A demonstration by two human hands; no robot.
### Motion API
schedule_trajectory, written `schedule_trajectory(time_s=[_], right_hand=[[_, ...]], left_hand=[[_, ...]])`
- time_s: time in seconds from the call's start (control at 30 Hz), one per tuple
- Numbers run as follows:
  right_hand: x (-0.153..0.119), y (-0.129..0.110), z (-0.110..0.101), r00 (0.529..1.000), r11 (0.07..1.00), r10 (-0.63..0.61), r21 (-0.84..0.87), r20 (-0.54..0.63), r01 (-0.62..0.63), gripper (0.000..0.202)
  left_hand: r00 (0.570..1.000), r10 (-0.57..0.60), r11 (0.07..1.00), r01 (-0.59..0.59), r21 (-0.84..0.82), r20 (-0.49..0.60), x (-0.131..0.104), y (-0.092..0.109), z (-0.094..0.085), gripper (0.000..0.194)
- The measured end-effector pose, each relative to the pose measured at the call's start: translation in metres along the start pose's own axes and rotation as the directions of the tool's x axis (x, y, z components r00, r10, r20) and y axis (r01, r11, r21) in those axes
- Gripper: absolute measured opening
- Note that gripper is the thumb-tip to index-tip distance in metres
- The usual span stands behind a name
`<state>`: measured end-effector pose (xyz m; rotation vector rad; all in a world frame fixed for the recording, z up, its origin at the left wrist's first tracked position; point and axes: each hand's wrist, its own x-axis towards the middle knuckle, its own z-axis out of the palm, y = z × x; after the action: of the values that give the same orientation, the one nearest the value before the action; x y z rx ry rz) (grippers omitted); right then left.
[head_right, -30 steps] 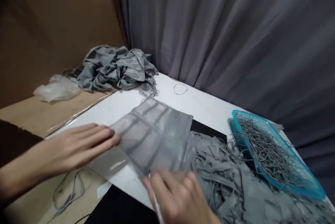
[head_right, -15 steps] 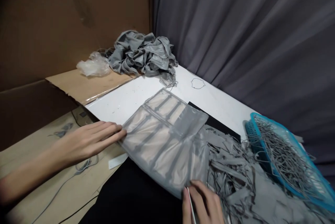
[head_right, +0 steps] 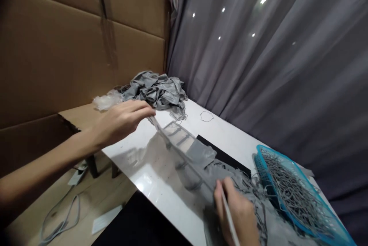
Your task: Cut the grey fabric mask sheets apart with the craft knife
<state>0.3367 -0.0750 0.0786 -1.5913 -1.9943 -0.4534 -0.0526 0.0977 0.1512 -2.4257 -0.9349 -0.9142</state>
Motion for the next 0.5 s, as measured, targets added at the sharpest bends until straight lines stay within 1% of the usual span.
schedule_trajectory(time_s=[0.03, 0.13, 0.2, 0.27, 0.3, 0.37, 0.43, 0.5], right_hand=[[0.029, 0.013, -0.010, 1.000, 1.000, 0.018, 0.001, -0.001, -0.018, 0.035], [0.125, 0.053, -0.034, 0.999, 1.000, 0.009, -0.008, -0.045, -0.009, 0.036], [0.188, 0.077, -0.042, 0.995, 1.000, -0.029, 0.006, -0.098, 0.030, 0.035], [0.240, 0.094, -0.046, 0.985, 0.999, -0.046, 0.021, -0.168, 0.050, 0.033], [0.260, 0.100, -0.047, 0.979, 0.999, -0.039, 0.017, -0.202, 0.043, 0.032], [0.290, 0.107, -0.050, 0.966, 1.000, -0.019, 0.013, -0.257, 0.024, 0.026], [0.306, 0.106, -0.056, 0.947, 1.000, 0.001, 0.018, -0.322, 0.005, 0.023], [0.308, 0.098, -0.063, 0.922, 0.999, 0.020, 0.044, -0.388, -0.003, 0.023]], left_hand=[[0.999, -0.033, 0.999, 0.033, -0.010, -0.004, 0.019, -0.007, 0.003, 0.045], [0.980, -0.190, 0.978, 0.185, -0.094, -0.050, 0.077, -0.032, 0.009, 0.029], [0.962, -0.269, 0.956, 0.260, -0.135, -0.049, 0.113, -0.048, 0.007, 0.025], [0.952, -0.300, 0.948, 0.290, -0.132, -0.063, 0.141, -0.060, -0.001, 0.029], [0.951, -0.301, 0.949, 0.290, -0.123, -0.076, 0.152, -0.064, -0.007, 0.032], [0.949, -0.292, 0.954, 0.280, -0.106, -0.119, 0.167, -0.070, -0.020, 0.038], [0.943, -0.289, 0.956, 0.276, -0.097, -0.166, 0.174, -0.073, -0.034, 0.044], [0.939, -0.281, 0.959, 0.267, -0.093, -0.200, 0.172, -0.076, -0.046, 0.044]])
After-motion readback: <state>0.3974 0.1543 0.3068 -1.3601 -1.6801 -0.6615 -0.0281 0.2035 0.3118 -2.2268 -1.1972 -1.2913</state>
